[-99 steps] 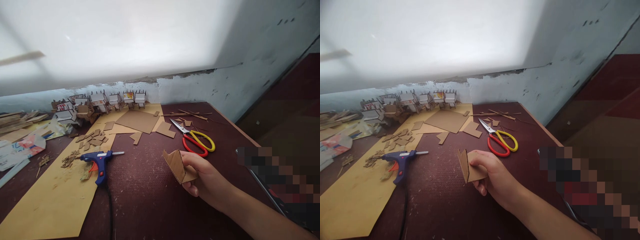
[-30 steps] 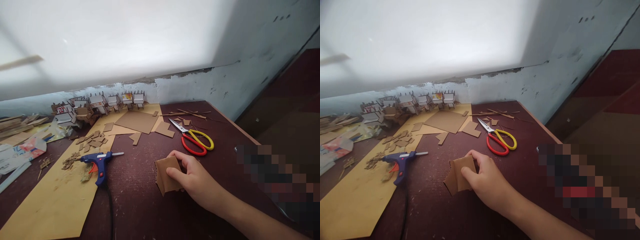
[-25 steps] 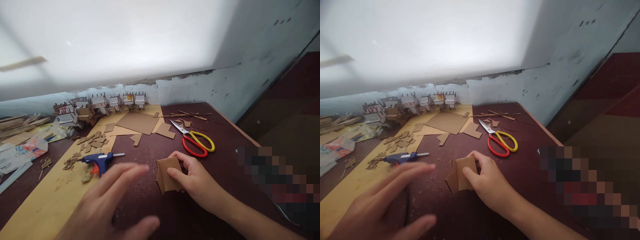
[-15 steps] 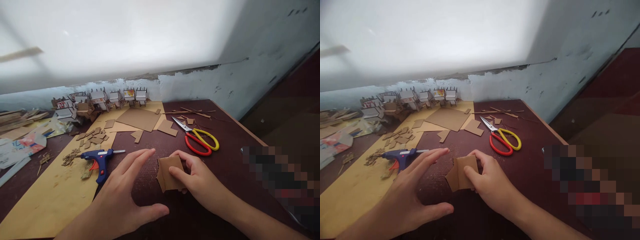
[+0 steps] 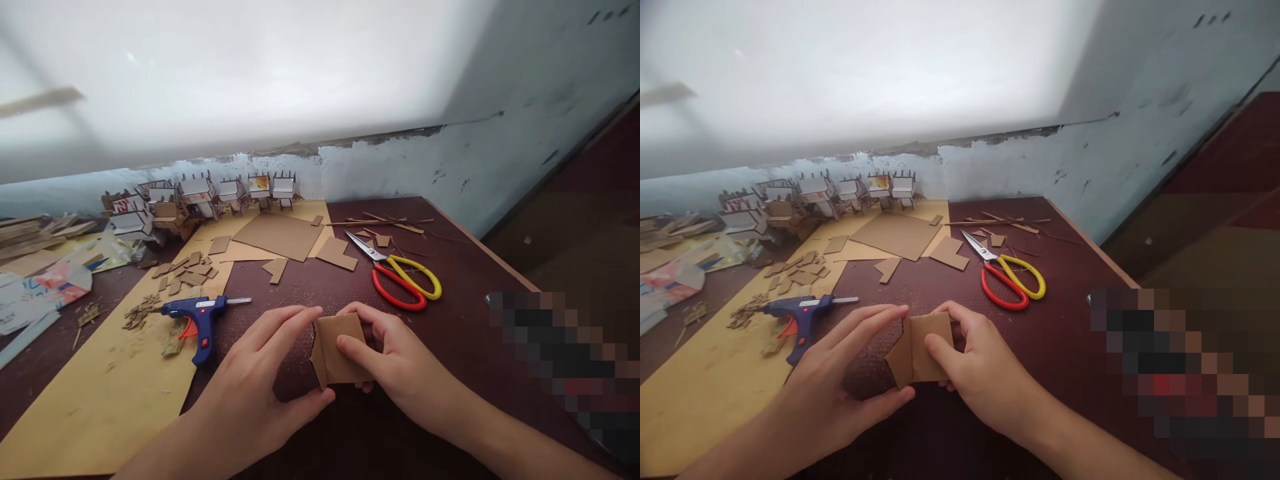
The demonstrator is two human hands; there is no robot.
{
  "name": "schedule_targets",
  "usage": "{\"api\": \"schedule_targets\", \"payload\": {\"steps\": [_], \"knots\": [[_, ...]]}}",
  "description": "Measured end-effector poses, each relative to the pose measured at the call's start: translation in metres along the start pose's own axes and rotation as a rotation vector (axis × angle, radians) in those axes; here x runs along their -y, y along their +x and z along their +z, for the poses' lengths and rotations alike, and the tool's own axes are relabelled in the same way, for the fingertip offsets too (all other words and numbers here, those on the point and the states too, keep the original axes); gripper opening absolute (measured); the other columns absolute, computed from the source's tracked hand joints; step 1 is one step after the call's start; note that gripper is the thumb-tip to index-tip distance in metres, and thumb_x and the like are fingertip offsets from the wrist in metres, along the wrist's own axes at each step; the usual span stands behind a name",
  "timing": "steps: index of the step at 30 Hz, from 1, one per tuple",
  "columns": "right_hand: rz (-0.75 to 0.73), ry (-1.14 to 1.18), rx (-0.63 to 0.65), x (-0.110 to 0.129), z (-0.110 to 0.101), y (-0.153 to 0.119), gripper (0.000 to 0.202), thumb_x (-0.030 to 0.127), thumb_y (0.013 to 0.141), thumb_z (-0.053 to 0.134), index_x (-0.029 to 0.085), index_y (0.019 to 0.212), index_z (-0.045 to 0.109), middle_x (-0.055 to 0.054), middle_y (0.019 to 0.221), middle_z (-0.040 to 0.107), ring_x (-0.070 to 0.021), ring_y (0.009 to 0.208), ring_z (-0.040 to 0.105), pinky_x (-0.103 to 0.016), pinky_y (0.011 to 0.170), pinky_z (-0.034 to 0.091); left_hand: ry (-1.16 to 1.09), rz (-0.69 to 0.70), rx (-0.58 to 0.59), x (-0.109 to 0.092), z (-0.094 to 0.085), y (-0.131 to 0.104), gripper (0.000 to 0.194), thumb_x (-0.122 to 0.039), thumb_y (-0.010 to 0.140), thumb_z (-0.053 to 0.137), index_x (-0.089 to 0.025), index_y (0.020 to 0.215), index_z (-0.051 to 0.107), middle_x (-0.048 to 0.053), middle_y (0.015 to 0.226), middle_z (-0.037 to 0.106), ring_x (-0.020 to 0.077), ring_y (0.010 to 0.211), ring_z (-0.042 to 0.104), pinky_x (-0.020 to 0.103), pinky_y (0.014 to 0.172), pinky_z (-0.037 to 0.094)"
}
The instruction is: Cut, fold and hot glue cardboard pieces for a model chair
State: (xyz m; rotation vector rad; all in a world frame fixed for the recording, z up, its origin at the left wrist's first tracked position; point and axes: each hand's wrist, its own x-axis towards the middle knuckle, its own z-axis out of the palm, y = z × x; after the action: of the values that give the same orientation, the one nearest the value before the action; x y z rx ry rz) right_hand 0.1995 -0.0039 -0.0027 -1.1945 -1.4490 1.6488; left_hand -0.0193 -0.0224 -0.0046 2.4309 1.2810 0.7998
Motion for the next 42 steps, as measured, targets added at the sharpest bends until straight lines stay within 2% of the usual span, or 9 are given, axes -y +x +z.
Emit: {"api": "schedule_targets", "payload": {"steps": [23,31,42], "knots": [[-0.033,0.007,-0.006,0.0011,0.0,-0.0016,0.011,0.031,0.095,0.06,0.02,0.094,0.058,-0.001,0.083,0.064,-0.0144,0.068,0.054,-0.023,0.052,0.046,-0.031,0.027,-0.008,0.0004,-0.0008,0.0011,0.073,-0.024,0.085,0.076,-0.033,0.148,0.039,0.005,0.141,0.059,0.0235,0.126,0.059,0.037,0.105,0.053],[-0.018,0.047,0.004,0.0026,0.0,-0.0023,0.02,0.039,0.096,0.063,0.02,0.096,0.058,-0.001,0.084,0.064,-0.0139,0.069,0.055,-0.022,0.053,0.045,-0.038,0.026,-0.011,0.0,-0.0011,0.0012,0.075,-0.023,0.083,0.077,-0.034,0.147,0.039,0.004,0.141,0.06,0.0223,0.125,0.06,0.034,0.105,0.053],[-0.024,0.062,0.001,0.0029,-0.0004,-0.0022,0.02,0.039,0.096,0.064,0.02,0.096,0.059,-0.001,0.084,0.064,-0.0135,0.068,0.054,-0.022,0.053,0.043,-0.023,0.023,0.0,-0.0006,-0.0019,0.0007,0.072,-0.024,0.084,0.076,-0.034,0.146,0.04,0.002,0.14,0.06,0.0204,0.125,0.059,0.032,0.106,0.051]]}}
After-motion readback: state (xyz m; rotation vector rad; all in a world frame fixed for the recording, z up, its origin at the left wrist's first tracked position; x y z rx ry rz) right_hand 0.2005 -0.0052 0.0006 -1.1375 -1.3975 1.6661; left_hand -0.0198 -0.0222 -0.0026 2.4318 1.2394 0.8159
